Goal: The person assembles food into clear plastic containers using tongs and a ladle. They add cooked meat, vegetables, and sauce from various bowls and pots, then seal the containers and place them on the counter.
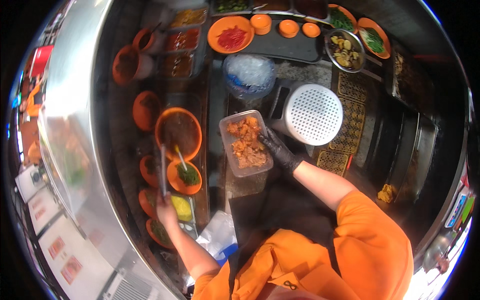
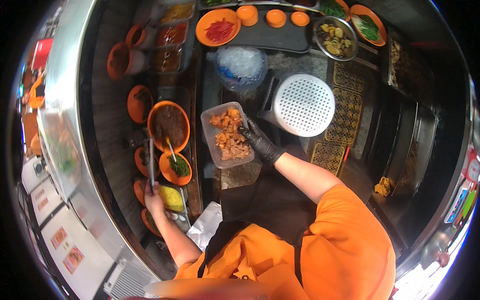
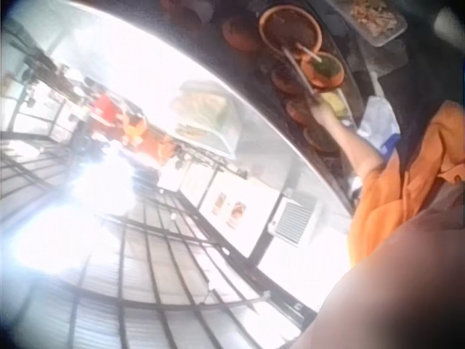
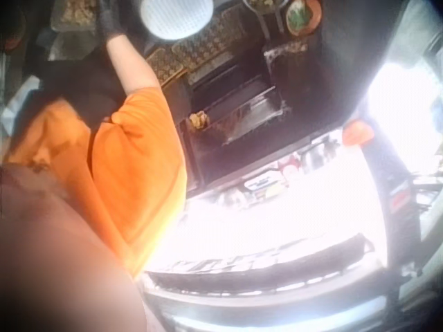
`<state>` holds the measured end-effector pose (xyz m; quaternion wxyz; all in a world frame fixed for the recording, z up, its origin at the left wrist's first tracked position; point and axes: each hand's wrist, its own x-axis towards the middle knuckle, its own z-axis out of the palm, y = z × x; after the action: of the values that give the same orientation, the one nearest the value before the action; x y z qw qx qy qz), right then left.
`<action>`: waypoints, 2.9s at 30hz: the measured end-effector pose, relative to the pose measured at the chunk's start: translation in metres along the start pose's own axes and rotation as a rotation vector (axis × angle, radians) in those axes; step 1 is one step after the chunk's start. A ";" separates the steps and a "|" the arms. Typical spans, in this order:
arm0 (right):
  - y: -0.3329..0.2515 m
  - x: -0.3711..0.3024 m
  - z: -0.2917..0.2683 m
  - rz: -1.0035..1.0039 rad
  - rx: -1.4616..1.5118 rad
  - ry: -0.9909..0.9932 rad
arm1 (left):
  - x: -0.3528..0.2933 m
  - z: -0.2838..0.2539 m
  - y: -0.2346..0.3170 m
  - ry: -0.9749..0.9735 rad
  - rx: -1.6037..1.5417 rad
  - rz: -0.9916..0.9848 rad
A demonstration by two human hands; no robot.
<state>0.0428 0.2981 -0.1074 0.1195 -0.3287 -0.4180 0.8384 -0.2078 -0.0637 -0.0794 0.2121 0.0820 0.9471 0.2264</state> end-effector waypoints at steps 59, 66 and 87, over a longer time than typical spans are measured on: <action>-0.200 0.066 -0.454 -0.551 0.810 0.962 | -0.049 0.379 0.830 -0.373 0.741 1.266; -0.211 0.070 -0.450 -0.622 1.037 0.833 | -0.066 0.344 0.750 -0.340 0.756 1.499; -0.140 0.045 -0.468 -0.565 0.795 0.963 | -0.019 0.507 0.849 -0.211 1.084 1.185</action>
<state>0.3027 0.6977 -0.2217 0.6179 -0.4741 -0.0484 0.6253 0.0822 0.8825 -0.0884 0.0758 0.6824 0.6995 -0.1983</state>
